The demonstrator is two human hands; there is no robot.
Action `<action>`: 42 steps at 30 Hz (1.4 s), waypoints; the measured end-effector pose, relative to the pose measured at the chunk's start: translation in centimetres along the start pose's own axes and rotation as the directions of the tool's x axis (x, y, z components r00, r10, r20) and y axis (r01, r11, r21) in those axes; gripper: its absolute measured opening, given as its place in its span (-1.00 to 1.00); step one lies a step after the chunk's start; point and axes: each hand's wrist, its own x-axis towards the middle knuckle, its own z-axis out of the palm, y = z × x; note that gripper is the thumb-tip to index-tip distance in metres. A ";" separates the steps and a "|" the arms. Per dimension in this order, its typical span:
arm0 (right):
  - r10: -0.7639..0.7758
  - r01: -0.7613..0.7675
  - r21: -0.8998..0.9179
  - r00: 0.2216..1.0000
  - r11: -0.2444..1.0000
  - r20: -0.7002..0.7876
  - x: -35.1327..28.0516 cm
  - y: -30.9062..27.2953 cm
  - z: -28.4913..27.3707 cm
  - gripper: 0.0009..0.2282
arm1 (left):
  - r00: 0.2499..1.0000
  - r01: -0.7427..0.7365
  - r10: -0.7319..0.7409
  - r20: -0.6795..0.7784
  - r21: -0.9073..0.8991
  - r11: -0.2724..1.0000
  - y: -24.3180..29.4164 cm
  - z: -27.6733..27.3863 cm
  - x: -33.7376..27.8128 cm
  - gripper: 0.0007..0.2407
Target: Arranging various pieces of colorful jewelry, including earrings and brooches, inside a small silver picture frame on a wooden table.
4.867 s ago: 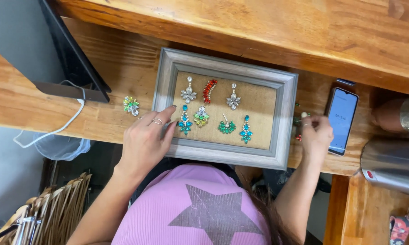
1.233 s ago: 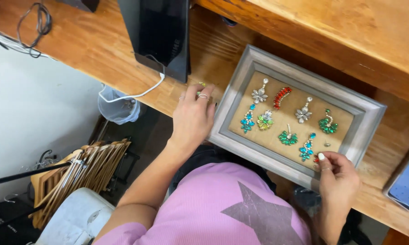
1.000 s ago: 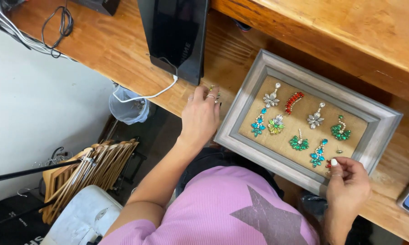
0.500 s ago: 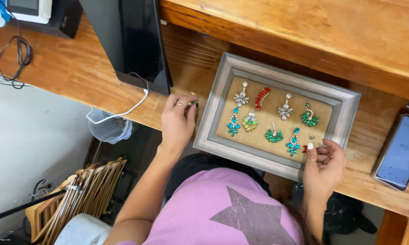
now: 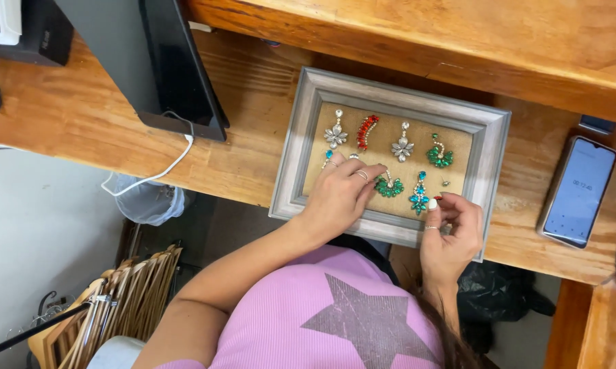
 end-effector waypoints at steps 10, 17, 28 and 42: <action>0.036 -0.036 -0.024 0.999 0.999 -0.001 -0.2 0.9 -0.7 -0.85 | 0.997 -0.039 0.029 0.075 0.140 0.989 -0.3 0.1 0.5 -0.76; 0.031 -0.031 -0.038 0.999 0.999 0.009 -0.1 1.8 -1.0 -0.86 | 0.998 -0.055 0.054 0.012 0.251 0.967 0.6 -0.1 0.7 -0.81; -0.029 0.028 -0.008 0.997 1.000 -0.065 -0.2 3.0 -1.3 -0.91 | 0.995 -0.011 0.031 -0.097 0.199 0.980 0.0 -3.3 -0.4 -0.65; -0.080 0.081 0.002 0.989 0.997 -0.120 -0.4 4.2 -0.8 -0.94 | 0.974 0.014 -0.064 0.217 0.222 0.975 -4.1 -6.9 -0.5 -0.34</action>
